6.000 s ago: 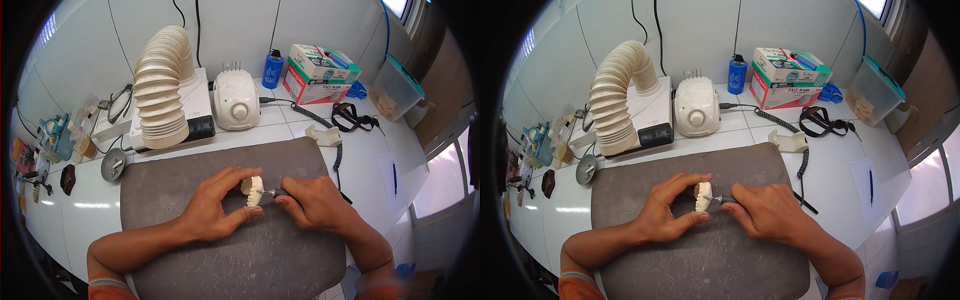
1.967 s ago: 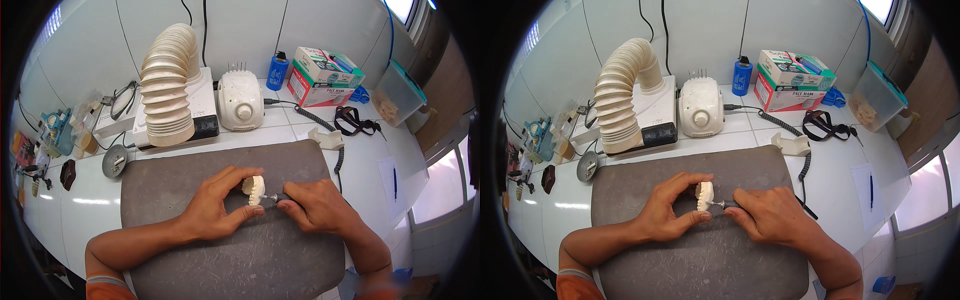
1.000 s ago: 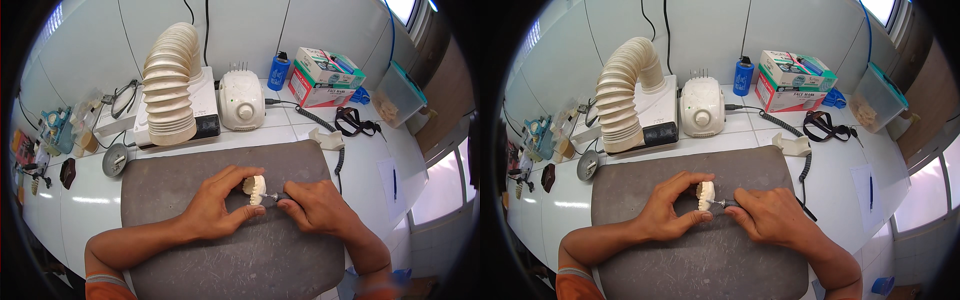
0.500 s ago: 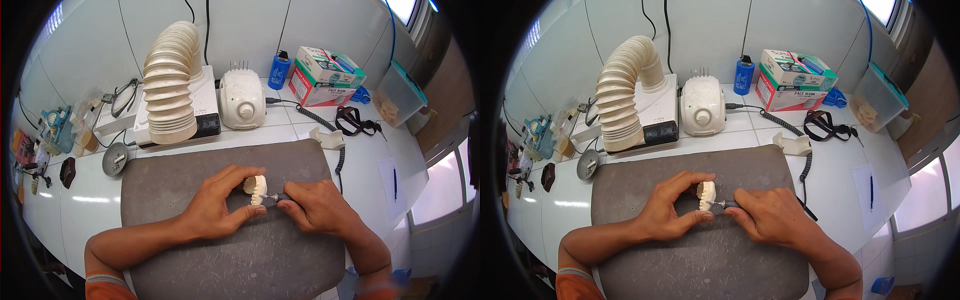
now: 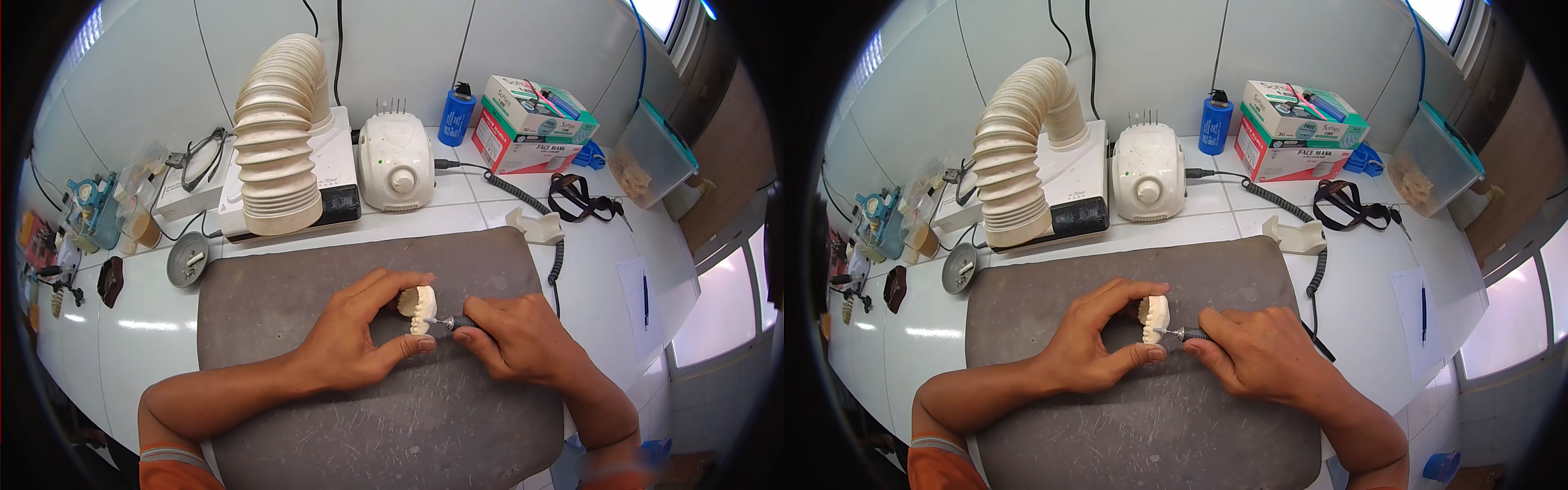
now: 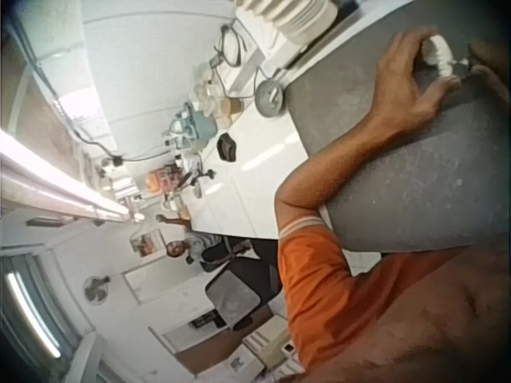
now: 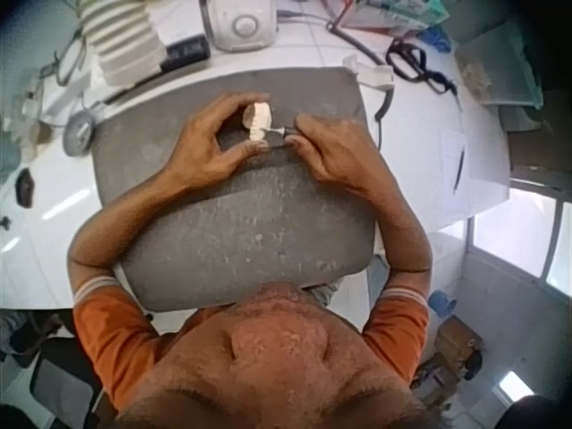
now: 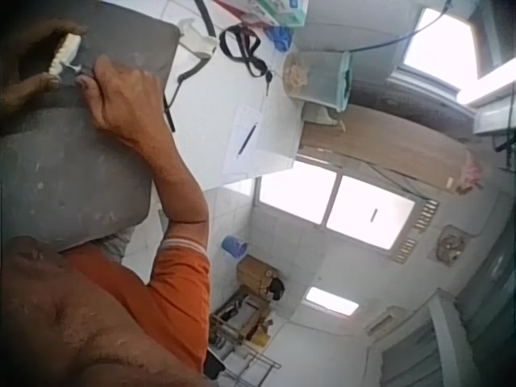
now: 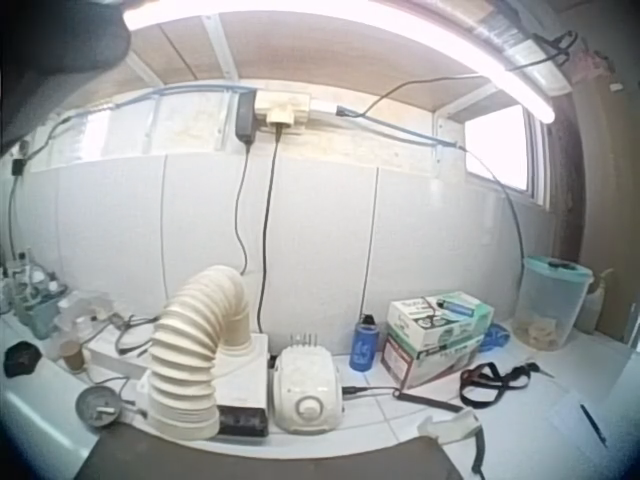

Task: Refining and trimming a plaster dental model using a micromotor handpiece.

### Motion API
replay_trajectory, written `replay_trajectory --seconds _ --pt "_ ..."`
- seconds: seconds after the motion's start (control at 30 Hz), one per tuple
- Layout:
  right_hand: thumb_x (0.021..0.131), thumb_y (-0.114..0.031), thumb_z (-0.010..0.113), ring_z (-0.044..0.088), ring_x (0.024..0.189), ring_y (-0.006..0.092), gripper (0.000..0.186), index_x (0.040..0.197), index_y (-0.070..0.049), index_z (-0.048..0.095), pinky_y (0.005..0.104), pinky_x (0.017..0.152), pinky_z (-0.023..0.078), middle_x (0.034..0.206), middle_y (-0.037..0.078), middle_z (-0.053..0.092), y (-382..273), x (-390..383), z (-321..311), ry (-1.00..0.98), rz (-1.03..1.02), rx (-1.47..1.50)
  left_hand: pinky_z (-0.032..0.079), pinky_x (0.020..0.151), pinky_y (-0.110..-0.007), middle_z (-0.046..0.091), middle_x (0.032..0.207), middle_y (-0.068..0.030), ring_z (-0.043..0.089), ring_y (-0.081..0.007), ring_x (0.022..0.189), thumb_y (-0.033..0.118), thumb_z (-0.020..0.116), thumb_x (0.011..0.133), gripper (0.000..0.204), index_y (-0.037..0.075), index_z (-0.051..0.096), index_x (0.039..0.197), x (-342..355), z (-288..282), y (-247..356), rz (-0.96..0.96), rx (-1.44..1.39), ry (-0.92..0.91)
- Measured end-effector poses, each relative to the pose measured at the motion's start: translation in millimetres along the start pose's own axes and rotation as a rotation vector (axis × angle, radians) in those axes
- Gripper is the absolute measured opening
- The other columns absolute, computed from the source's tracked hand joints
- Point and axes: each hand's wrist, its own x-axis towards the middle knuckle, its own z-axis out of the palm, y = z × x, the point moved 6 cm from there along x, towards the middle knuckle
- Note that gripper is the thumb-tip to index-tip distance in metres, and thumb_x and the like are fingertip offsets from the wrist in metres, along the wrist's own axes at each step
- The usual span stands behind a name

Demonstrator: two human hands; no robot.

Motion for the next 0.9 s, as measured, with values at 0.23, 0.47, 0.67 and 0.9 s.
replay_trajectory --seconds 0.23,0.47,0.67,0.9 --pt "0.113 -0.045 0.064 0.069 0.066 0.0439 0.043 0.094 -0.006 0.059 0.0537 0.060 0.051 0.078 0.016 0.072 1.9 -0.4 -1.0 0.013 0.028 0.011 0.058 0.096 -0.043 0.070 0.116 -0.0161 0.071 -0.0309 0.106 0.028 0.095 0.091 0.070 0.005 0.065 0.150 0.5 0.4 0.1 -0.007 0.003 -0.001" --pt "0.113 -0.044 0.064 0.069 0.066 0.0439 0.042 0.095 -0.006 0.059 0.0533 0.060 0.051 0.077 0.016 0.071 0.3 -0.9 -0.2 -0.011 0.000 0.015 0.058 0.096 -0.042 0.070 0.116 -0.0160 0.071 -0.0308 0.107 0.028 0.094 0.091 0.070 0.005 0.064 0.151 0.7 0.2 0.6 -0.010 0.006 -0.006" --pt "0.113 -0.044 0.064 0.068 0.065 0.0438 0.042 0.095 -0.006 0.060 0.0531 0.059 0.051 0.077 0.015 0.071 1.1 -0.9 0.4 0.010 -0.001 0.021 0.058 0.096 -0.042 0.069 0.117 -0.0161 0.071 -0.0310 0.107 0.028 0.094 0.091 0.071 0.006 0.064 0.151 -0.4 -0.1 -0.4 0.003 -0.003 -0.001" --pt "0.113 -0.043 0.064 0.068 0.065 0.0445 0.042 0.094 -0.006 0.059 0.0535 0.060 0.050 0.078 0.016 0.071 3.0 0.1 -3.0 0.056 0.030 0.044 0.058 0.098 -0.042 0.070 0.119 -0.0162 0.071 -0.0307 0.109 0.026 0.093 0.092 0.071 0.006 0.063 0.153 0.1 1.6 -0.8 0.004 -0.020 -0.026"
